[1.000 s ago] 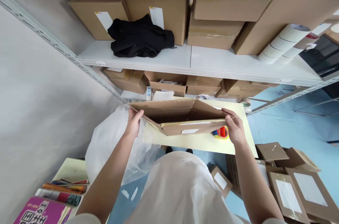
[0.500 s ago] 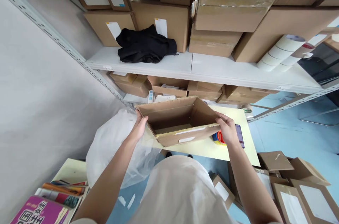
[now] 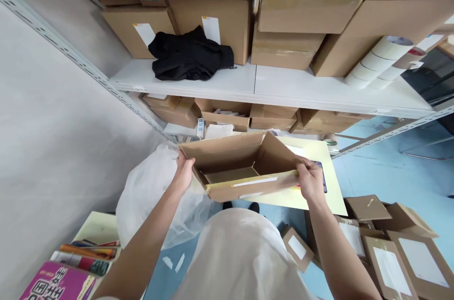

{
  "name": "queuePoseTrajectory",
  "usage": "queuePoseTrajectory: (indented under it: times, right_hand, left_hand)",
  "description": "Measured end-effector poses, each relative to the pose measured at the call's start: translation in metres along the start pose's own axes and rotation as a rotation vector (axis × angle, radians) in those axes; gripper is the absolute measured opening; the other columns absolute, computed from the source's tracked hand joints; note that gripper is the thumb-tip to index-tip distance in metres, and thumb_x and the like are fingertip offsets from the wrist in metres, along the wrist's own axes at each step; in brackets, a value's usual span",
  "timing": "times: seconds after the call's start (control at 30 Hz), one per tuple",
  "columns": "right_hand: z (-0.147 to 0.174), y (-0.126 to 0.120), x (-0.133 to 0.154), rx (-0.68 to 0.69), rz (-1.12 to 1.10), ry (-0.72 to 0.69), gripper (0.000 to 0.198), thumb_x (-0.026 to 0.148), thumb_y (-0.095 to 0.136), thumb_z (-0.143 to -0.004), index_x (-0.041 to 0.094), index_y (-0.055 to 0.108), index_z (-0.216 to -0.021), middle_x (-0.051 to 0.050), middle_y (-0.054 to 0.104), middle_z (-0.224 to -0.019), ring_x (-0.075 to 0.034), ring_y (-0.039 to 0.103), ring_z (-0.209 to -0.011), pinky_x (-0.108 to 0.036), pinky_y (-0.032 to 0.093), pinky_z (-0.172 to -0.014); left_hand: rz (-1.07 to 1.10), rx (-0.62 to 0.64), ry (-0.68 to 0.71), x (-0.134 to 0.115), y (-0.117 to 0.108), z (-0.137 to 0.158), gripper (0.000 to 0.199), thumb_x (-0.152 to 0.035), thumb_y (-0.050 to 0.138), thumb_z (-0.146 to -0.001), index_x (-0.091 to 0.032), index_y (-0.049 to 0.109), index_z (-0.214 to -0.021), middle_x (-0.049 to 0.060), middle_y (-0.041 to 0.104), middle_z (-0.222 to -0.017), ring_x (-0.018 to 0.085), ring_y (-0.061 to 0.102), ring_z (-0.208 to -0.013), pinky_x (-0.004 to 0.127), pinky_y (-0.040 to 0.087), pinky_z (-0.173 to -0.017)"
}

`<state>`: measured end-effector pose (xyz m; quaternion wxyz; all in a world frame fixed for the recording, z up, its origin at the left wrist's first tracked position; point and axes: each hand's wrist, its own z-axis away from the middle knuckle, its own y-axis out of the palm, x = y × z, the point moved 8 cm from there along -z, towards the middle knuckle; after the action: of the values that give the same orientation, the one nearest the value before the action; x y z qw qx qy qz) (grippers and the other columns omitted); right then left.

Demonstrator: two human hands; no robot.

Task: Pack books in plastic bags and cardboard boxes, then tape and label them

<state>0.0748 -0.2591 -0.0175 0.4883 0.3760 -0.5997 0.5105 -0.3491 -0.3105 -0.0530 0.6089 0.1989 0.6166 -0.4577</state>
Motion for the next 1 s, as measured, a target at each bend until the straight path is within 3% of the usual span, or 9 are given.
queuePoseTrajectory:
  times: [0.13,0.27,0.43,0.63,0.73,0.87,1.0]
  right_hand:
    - [-0.001,-0.003,-0.001,-0.022,0.078,-0.013,0.039,0.028,0.048,-0.070,0.014,0.073,-0.097,-0.006,0.074,-0.090,-0.024,0.064,-0.093,-0.034,0.048,-0.085]
    - [-0.021,0.013,0.007,-0.047,0.076,-0.073,0.040,0.027,0.045,-0.070,0.014,0.072,-0.097,-0.007,0.074,-0.096,-0.023,0.065,-0.093,-0.034,0.048,-0.086]
    - [-0.032,0.024,0.013,-0.062,0.046,-0.143,0.037,0.025,0.045,-0.072,0.015,0.072,-0.095,-0.008,0.073,-0.100,-0.022,0.065,-0.099,-0.034,0.048,-0.092]
    - [-0.006,0.016,0.002,-0.049,0.106,-0.148,0.038,0.026,0.045,-0.076,0.017,0.072,-0.101,-0.007,0.073,-0.104,-0.024,0.064,-0.106,-0.036,0.049,-0.093]
    - [0.000,0.021,0.005,0.150,0.143,-0.170,0.040,0.029,0.045,-0.081,0.019,0.070,-0.110,-0.005,0.071,-0.110,-0.025,0.061,-0.113,-0.039,0.047,-0.098]
    - [0.006,0.037,0.019,0.545,0.262,-0.254,0.046,0.043,0.042,-0.090,0.021,0.060,-0.127,-0.006,0.065,-0.124,-0.027,0.054,-0.123,-0.043,0.041,-0.105]
    - [0.013,0.049,0.029,0.802,0.356,-0.325,0.059,0.052,0.035,-0.092,0.018,0.046,-0.139,-0.012,0.053,-0.137,-0.030,0.046,-0.130,-0.049,0.035,-0.108]
  left_hand:
    - [-0.178,0.008,-0.152,0.002,0.006,0.002,0.077,-0.034,0.045,-0.080,-0.014,0.015,-0.148,0.014,0.030,-0.149,0.029,0.020,-0.142,0.041,0.020,-0.116]
    - [-0.208,0.064,-0.129,-0.008,0.018,-0.017,0.081,-0.041,0.040,-0.083,-0.012,0.004,-0.150,0.012,0.008,-0.158,0.028,0.009,-0.145,0.043,0.014,-0.117]
    - [-0.252,0.104,-0.125,-0.009,0.021,-0.028,0.084,-0.044,0.037,-0.083,-0.013,-0.002,-0.150,0.008,-0.001,-0.160,0.024,-0.002,-0.146,0.041,0.007,-0.118]
    - [-0.268,0.204,-0.125,-0.008,0.020,-0.008,0.091,-0.033,0.042,-0.082,-0.009,-0.015,-0.148,0.011,-0.005,-0.159,0.025,0.000,-0.146,0.041,0.010,-0.118]
    - [-0.235,0.271,-0.083,-0.014,0.022,0.000,0.087,-0.032,0.040,-0.085,-0.011,-0.017,-0.148,0.007,-0.007,-0.159,0.021,0.001,-0.146,0.038,0.012,-0.118]
    - [-0.302,0.313,-0.027,-0.020,0.018,0.007,0.075,-0.045,0.035,-0.091,-0.013,0.004,-0.152,0.005,0.001,-0.159,0.019,0.001,-0.145,0.035,0.003,-0.119]
    - [-0.288,0.341,0.006,-0.025,0.015,0.009,0.071,-0.050,0.033,-0.092,-0.018,0.011,-0.152,0.001,0.004,-0.158,0.017,0.004,-0.145,0.033,0.003,-0.118]
